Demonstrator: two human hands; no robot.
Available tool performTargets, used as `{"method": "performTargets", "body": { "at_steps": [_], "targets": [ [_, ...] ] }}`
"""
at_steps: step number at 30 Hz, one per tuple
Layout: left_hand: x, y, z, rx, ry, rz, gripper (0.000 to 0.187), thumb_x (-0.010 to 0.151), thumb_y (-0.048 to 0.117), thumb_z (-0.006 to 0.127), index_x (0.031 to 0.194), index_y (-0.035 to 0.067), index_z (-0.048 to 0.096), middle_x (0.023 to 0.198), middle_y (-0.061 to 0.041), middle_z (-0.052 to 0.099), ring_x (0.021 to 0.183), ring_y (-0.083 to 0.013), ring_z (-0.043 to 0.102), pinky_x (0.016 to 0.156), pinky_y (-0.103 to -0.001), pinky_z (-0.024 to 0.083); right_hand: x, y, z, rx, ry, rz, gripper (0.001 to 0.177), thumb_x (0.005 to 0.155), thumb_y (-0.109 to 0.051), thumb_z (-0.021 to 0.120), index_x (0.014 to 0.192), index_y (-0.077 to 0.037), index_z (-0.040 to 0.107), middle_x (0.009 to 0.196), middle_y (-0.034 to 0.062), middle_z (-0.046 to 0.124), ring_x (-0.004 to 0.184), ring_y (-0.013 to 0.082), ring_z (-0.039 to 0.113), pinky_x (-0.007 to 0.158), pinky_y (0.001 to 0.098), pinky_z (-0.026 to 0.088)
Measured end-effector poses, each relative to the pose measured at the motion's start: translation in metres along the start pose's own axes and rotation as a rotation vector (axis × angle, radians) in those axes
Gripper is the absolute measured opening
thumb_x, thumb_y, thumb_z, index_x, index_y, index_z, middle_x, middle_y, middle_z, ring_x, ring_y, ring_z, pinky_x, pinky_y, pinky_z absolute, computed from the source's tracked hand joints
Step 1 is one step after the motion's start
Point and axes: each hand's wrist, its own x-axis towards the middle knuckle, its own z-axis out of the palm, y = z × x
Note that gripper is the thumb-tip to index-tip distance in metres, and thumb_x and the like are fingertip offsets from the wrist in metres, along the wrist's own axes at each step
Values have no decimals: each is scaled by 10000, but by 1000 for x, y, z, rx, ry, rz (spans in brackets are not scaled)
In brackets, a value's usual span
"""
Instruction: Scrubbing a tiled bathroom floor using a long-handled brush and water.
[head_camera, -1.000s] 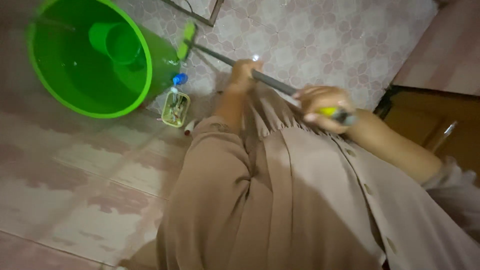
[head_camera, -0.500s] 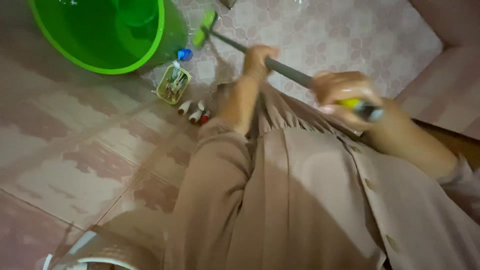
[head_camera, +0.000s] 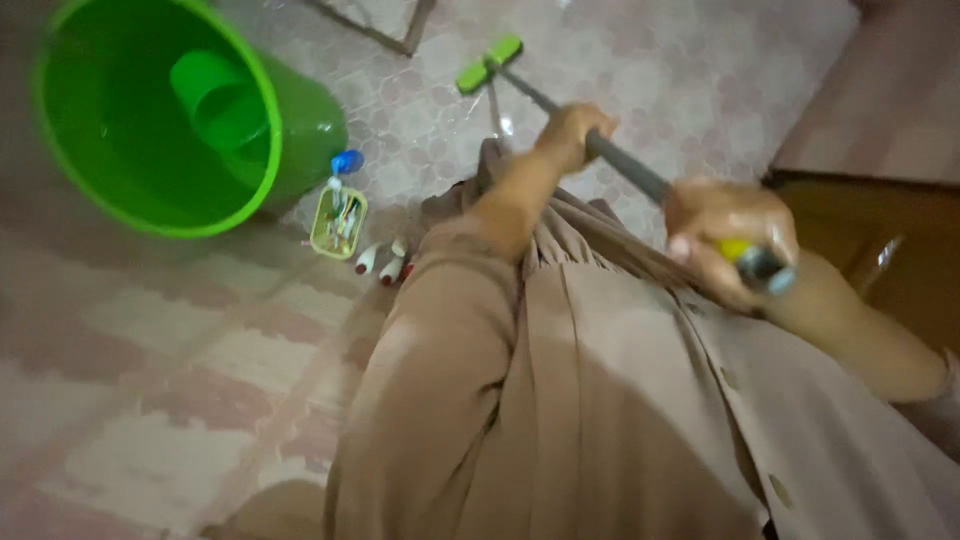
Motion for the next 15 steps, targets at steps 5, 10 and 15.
{"method": "performTargets", "body": {
  "at_steps": [5, 10, 15],
  "targets": [
    [84, -47, 64, 494, -137, 196, 76, 645, 192, 750, 672, 146, 697, 753, -132, 705, 760, -360, 681, 674, -442, 551, -65, 58, -11, -64, 516, 6, 159, 1032, -10, 588, 874, 2, 573, 805, 84, 604, 741, 210, 613, 837, 406, 529],
    [61, 75, 108, 187, -442, 141, 342, 615, 360, 878, 686, 90, 680, 725, -170, 687, 727, -383, 672, 679, -473, 528, -136, -5, -24, -136, 731, 220, 67, 978, -14, 621, 937, 24, 584, 911, 137, 652, 918, 254, 647, 909, 441, 536],
    [40, 101, 217, 71, -739, 171, 161, 742, 297, 772, 754, 142, 734, 818, -150, 732, 814, -375, 702, 753, -483, 540, -212, -34, -32, -158, 764, 296, 141, 1006, -63, 628, 882, 0, 605, 835, 120, 654, 796, 232, 633, 975, 450, 532]
  ]
}}
